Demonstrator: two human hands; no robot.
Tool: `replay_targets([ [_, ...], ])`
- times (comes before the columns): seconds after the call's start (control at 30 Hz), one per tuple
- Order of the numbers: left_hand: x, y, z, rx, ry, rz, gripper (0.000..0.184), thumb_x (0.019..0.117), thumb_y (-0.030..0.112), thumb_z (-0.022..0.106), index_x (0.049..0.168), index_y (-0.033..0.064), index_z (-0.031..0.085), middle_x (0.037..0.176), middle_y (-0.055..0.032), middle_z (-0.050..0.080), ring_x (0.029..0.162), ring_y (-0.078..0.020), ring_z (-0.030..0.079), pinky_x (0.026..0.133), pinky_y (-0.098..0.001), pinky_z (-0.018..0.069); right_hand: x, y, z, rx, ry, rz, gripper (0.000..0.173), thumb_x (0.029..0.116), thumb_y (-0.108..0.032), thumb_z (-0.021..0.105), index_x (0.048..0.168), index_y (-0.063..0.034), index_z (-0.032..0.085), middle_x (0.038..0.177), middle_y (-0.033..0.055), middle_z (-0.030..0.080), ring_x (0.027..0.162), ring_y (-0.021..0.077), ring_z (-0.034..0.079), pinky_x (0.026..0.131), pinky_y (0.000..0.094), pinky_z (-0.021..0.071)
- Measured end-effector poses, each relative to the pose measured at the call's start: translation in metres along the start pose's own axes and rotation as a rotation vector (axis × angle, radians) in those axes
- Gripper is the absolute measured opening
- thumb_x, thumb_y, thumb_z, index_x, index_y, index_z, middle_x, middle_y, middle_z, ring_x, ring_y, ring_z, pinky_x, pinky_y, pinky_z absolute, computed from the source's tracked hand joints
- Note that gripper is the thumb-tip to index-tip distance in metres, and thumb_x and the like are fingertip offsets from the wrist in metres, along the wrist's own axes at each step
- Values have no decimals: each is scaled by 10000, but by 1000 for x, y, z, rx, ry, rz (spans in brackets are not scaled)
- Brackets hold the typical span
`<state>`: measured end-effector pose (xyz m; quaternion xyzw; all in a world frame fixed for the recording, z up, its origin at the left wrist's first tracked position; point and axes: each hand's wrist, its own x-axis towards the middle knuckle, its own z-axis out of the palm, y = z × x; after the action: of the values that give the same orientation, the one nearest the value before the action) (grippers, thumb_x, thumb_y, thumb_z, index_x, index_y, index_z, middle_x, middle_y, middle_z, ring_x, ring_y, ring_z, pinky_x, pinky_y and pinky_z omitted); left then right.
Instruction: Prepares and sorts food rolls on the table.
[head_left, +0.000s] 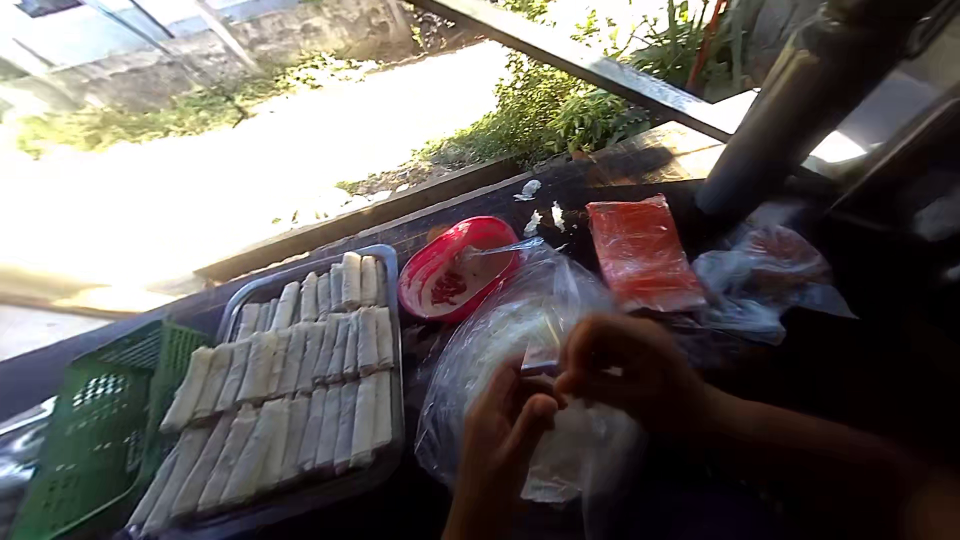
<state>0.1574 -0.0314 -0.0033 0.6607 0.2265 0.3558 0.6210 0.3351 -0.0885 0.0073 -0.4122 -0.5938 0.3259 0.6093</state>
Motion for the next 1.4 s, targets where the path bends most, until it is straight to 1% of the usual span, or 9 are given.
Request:
replay_targets([
  [0.2, -23, -2, -24, 111, 254, -8, 58, 903, 63, 715, 955, 77, 694, 839, 100, 721, 712, 26, 671, 649, -148, 572, -8, 26, 36, -152, -217, -39, 210, 898, -120, 749, 841, 38, 623, 786, 94, 647, 731, 17, 607, 685, 103, 486],
  [0.4, -39, -13, -35, 109, 427, 90, 38, 947, 168, 699, 935, 149, 668, 804, 121, 680, 671, 26, 639, 615, -138, 553, 0, 36, 46, -187, -296, -29, 262, 924, -178, 737, 829, 37, 622, 757, 89, 627, 688, 23, 571, 647, 109, 458],
  [0.57, -46, -22, -42, 45, 460, 95, 71, 975, 187, 674, 945, 138, 633, 939, 55, 732, 722, -21, 694, 636, -169, 589, 6, 43, 52, -191, -312, 3, 236, 952, -187, 709, 875, 26, 643, 853, 96, 685, 757, 30, 628, 690, 125, 504],
  [0.7, -52, -22, -45, 149, 366, 4, 383, 972, 461, 621, 1064, 90, 624, 941, 78, 712, 725, 19, 665, 629, -156, 564, 10, 41, 58, -158, -293, 35, 118, 955, -59, 660, 914, 49, 633, 886, 101, 697, 777, 17, 649, 719, 118, 528],
  [0.87, -49, -18, -41, 147, 386, -119, 109, 882, 42, 720, 970, 29, 658, 814, 54, 713, 676, -6, 683, 623, -172, 587, 12, 39, 64, -184, -336, 72, 135, 919, -23, 680, 1007, 54, 613, 836, 92, 661, 754, 39, 629, 735, 142, 520],
  [1.07, -58, -26, -44, 590, 482, -17, 83, 875, 82, 691, 882, 2, 669, 753, -7, 668, 623, 15, 622, 578, -126, 524, 20, 35, 47, -479, -181, -12, 95, 876, -41, 631, 951, -9, 680, 810, 59, 661, 698, 32, 596, 657, 135, 499],
  [1.17, -55, -22, -31, 1063, 565, 149, 195, 847, 94, 680, 1008, -10, 646, 987, -187, 665, 882, -229, 658, 761, -280, 538, 23, 26, 47, -584, -218, -120, 88, 875, -45, 619, 896, -56, 703, 873, 59, 702, 735, 55, 631, 658, 151, 512],
  [1.23, -49, -20, -26, 1181, 549, 273, 222, 919, 152, 658, 1111, 40, 654, 1079, -208, 665, 1034, -328, 647, 890, -371, 514, 23, 19, 51, -625, -283, -192, 103, 884, -49, 594, 865, -85, 689, 889, 52, 709, 768, 81, 638, 681, 168, 508],
  [1.4, -31, -30, -24, 990, 432, 485, 61, 940, 37, 612, 898, 52, 654, 869, -101, 664, 817, -187, 658, 762, -229, 547, 23, 6, 53, -888, -281, -236, 137, 933, -182, 533, 950, -103, 644, 875, 55, 688, 796, 174, 653, 658, 268, 514],
])
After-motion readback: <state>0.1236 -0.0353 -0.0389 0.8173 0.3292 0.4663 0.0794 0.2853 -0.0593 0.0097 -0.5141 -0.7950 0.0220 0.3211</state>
